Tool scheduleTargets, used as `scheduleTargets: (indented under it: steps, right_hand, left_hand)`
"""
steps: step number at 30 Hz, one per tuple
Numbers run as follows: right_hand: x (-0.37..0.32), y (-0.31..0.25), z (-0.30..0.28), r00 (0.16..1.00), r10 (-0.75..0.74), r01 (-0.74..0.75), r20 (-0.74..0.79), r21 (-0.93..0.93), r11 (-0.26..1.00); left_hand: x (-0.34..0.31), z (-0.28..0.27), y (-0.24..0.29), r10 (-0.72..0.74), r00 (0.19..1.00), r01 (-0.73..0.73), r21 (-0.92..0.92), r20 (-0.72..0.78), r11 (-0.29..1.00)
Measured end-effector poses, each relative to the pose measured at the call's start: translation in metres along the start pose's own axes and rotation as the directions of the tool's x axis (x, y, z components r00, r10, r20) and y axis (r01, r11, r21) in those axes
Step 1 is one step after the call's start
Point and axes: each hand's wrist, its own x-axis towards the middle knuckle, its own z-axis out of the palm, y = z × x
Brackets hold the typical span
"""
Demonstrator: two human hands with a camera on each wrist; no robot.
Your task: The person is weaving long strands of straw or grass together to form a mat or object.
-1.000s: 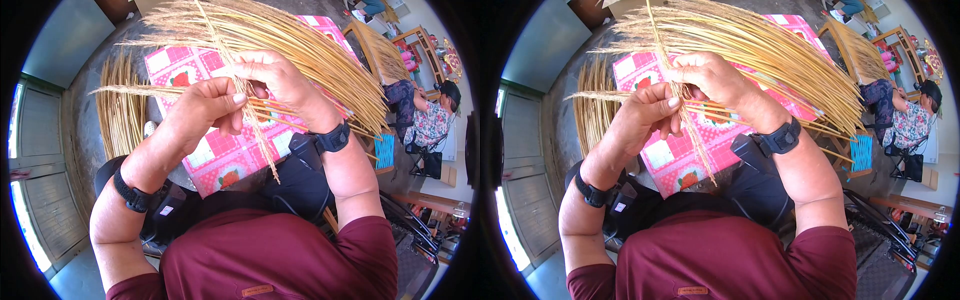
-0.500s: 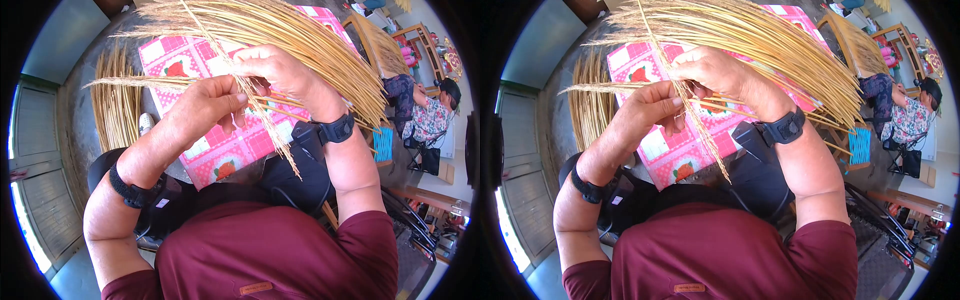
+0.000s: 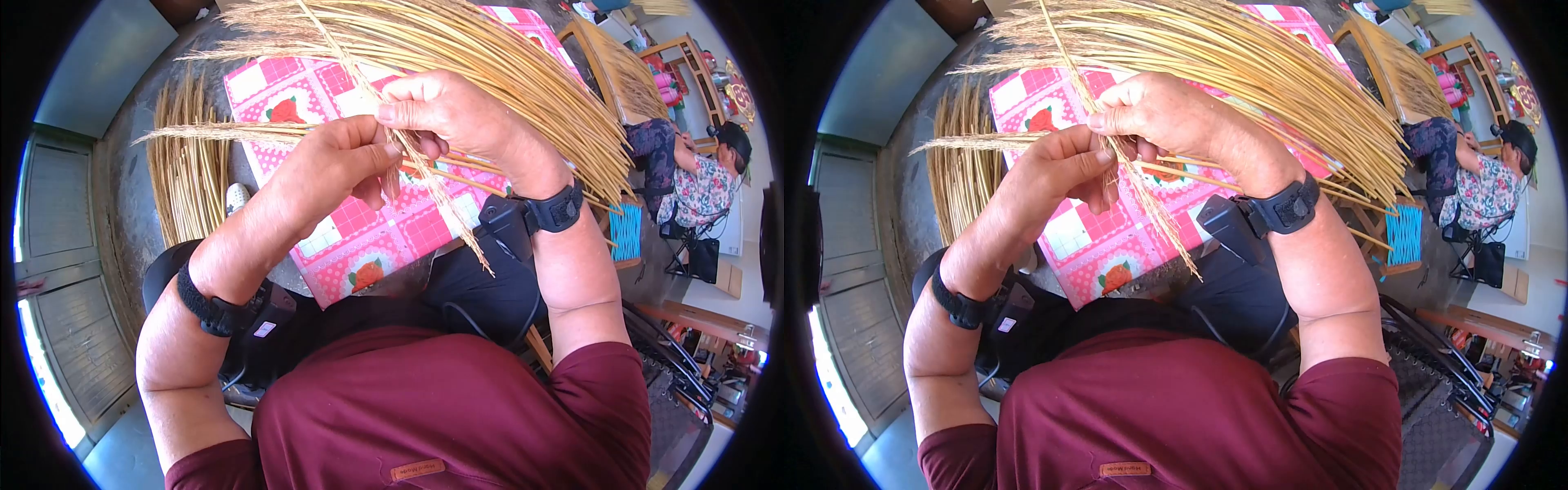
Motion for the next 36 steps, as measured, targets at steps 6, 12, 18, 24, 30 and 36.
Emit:
scheduleTargets:
  steps: [6, 12, 18, 24, 30, 36]
  right_hand:
    - [-0.002, 0.001, -0.002, 0.999, -0.014, 0.013, -0.029, -0.027, 1.0]
    - [-0.007, -0.001, -0.002, 0.999, -0.007, 0.007, -0.038, 0.002, 1.0]
    - [-0.008, 0.006, -0.006, 0.999, -0.036, 0.036, -0.028, 0.034, 0.999]
    - [-0.012, -0.001, -0.002, 0.997, -0.01, 0.013, -0.072, 0.033, 0.999]
    - [-0.01, 0.004, -0.011, 0.998, -0.054, 0.055, -0.04, 0.03, 0.998]
    - [-0.008, 0.006, -0.009, 0.998, -0.036, 0.037, -0.06, 0.018, 0.999]
  left_hand:
    - [0.002, -0.001, 0.003, -0.012, 1.0, 0.012, -0.005, 0.024, 1.0]
    - [0.004, -0.002, 0.001, -0.001, 0.999, 0.001, -0.001, 0.052, 1.0]
    - [0.005, -0.002, 0.0, -0.032, 0.997, 0.034, -0.023, 0.077, 0.999]
    - [0.005, -0.003, -0.002, -0.032, 0.996, 0.034, -0.02, 0.089, 0.999]
    - [0.005, -0.002, -0.001, -0.044, 0.995, 0.046, -0.016, 0.094, 0.999]
    - [0.002, 0.005, 0.004, -0.1, 0.987, 0.1, 0.007, 0.125, 0.995]
